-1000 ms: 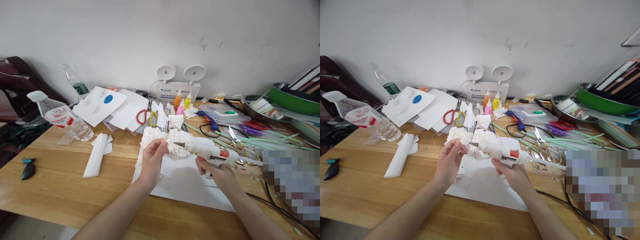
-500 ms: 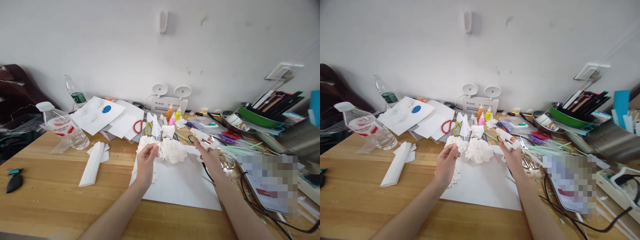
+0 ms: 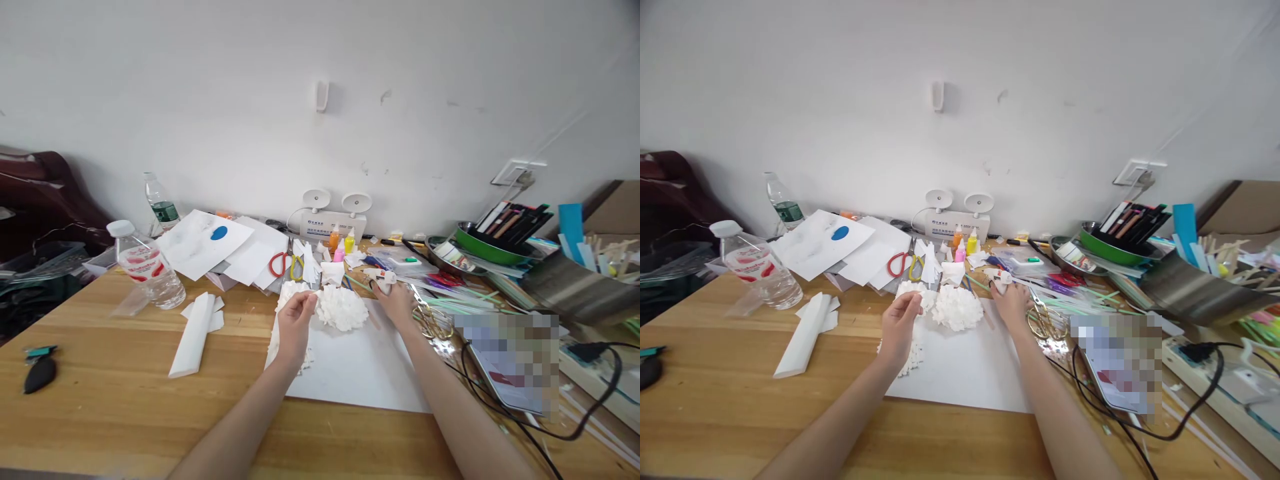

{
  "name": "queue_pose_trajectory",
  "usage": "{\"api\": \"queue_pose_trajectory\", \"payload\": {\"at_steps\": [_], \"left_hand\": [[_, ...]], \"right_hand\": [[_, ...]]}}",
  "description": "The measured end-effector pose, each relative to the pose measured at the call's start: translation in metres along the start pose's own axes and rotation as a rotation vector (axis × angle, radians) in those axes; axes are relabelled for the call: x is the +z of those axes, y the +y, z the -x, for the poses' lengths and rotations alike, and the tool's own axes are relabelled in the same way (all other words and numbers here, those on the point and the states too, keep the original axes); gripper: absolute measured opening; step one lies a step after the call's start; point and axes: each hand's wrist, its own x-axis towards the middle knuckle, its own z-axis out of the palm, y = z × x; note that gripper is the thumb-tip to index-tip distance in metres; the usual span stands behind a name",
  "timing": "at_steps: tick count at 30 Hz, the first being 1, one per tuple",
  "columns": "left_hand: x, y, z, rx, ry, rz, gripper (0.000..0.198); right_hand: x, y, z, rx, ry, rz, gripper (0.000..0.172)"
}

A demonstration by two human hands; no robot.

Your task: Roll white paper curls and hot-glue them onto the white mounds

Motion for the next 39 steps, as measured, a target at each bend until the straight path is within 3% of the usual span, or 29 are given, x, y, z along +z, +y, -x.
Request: {"api": "queue_pose_trajectory", "payload": {"at_steps": [5,9,12,18,23,27,34,39], "left_hand": [[-0.003,0.031,0.001,0.033,-0.032,-0.043,0.015],[-0.018,0.063,0.003,0.233,-0.138,-0.258,0.01],[-0.035,0.072,0.001,0.33,-0.256,-0.461,0.007],[-0.065,0.059,-0.018,0.366,-0.681,-0.762,0.01],[-0.068,0.048,-0.037,0.341,-0.996,-0.909,0.009],[-0.065,0.042,-0.049,0.372,-1.115,-0.963,0.011],[-0.062,0.036,-0.057,0.838,-1.396,-1.28,0.027],[-0.06,0.031,-0.061,0.923,-1.469,-1.357,0.027]], "right_hand": [[-0.005,0.018,0.015,-0.012,0.017,-0.033,0.051],[-0.008,0.034,0.025,-0.056,0.021,-0.096,0.05],[-0.01,0.041,0.028,-0.068,0.035,-0.158,0.051],[-0.019,0.046,0.03,-0.125,0.167,-0.315,0.051],[-0.023,0.046,0.03,-0.192,0.232,-0.422,0.041],[-0.021,0.049,0.027,-0.18,0.238,-0.479,0.037],[-0.02,0.051,0.025,-0.157,0.241,-0.55,0.034],[-0.021,0.05,0.025,-0.158,0.243,-0.576,0.033]]}}
